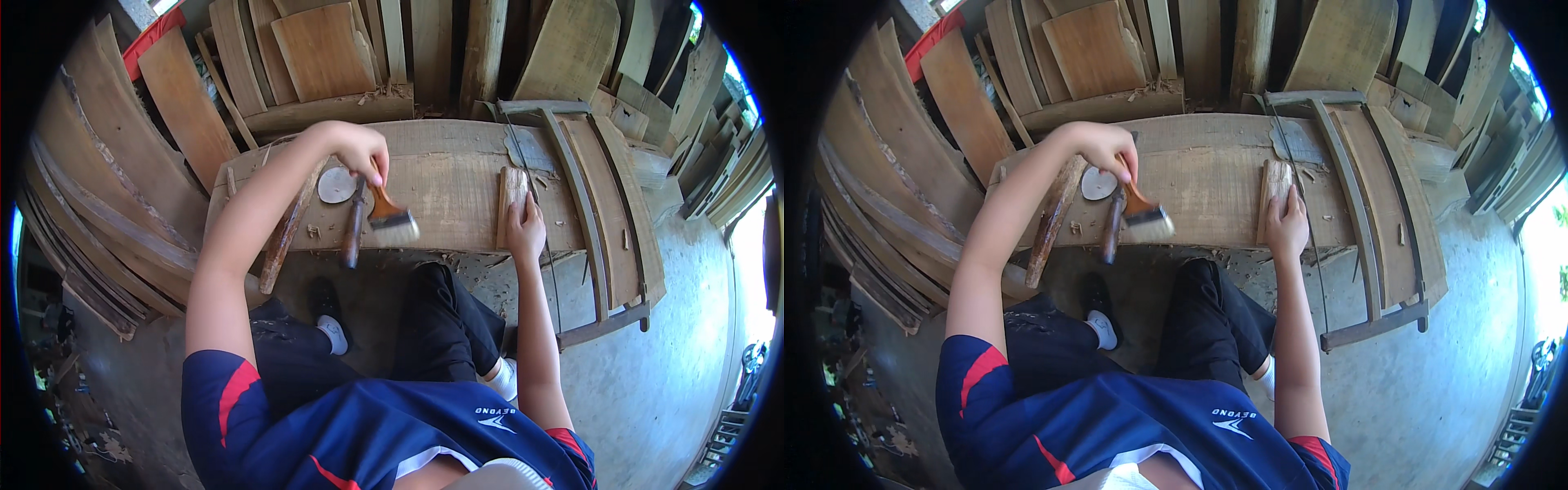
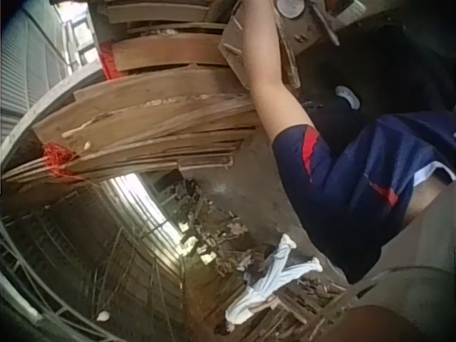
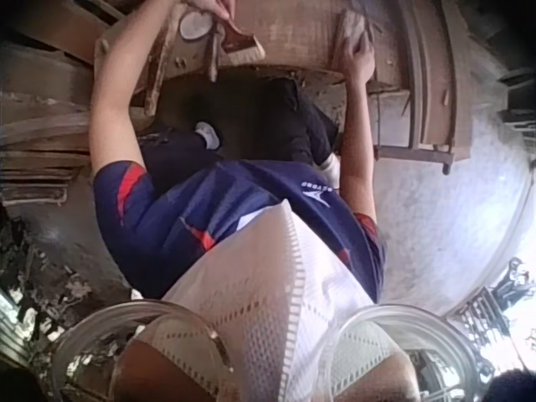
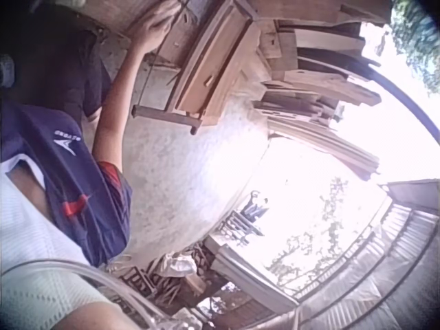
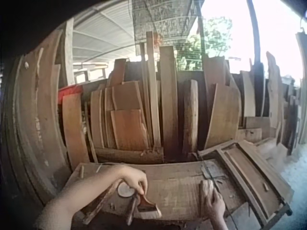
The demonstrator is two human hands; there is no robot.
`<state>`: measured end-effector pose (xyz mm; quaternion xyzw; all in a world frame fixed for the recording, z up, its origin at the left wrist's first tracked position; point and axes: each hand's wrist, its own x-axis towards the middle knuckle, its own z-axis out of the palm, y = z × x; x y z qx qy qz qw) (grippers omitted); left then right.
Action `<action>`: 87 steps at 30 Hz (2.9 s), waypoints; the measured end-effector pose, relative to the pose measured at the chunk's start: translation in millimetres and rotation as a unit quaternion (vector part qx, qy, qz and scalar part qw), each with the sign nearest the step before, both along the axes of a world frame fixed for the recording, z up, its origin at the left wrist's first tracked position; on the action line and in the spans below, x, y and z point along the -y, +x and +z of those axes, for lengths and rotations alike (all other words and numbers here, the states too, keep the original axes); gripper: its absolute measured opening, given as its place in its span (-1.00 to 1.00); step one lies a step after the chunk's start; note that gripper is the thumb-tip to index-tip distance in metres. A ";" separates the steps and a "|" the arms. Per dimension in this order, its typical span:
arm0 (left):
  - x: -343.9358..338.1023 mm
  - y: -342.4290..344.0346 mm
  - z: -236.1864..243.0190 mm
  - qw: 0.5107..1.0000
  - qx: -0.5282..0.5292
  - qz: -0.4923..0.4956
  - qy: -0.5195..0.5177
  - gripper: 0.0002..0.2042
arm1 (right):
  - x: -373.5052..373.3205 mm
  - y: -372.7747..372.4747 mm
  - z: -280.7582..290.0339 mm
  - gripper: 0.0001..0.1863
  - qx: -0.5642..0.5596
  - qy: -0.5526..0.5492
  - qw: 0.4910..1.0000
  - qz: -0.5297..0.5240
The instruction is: The person sands a piece of wood with sandpaper, sweeps away wood dust with a brush, carves the wood using a chisel and a wooden mallet, and then sands and brushes the wood piece again.
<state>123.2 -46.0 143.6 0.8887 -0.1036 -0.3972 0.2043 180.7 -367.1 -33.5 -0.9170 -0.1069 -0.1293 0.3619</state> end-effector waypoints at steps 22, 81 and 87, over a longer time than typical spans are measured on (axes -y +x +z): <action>37.5 50.2 -21.9 0.843 0.456 0.134 0.251 -0.89 | -7.1 -0.8 2.7 -0.48 -0.003 0.005 1.000 -0.003; -193.7 -233.7 -158.4 0.693 0.221 0.436 0.530 -0.46 | 0.5 3.9 -0.9 -0.46 -0.002 -0.031 0.999 0.017; -213.7 -248.6 -162.0 0.699 0.264 0.467 0.474 -0.45 | -1.0 3.8 -2.8 -0.46 0.003 -0.034 0.999 0.019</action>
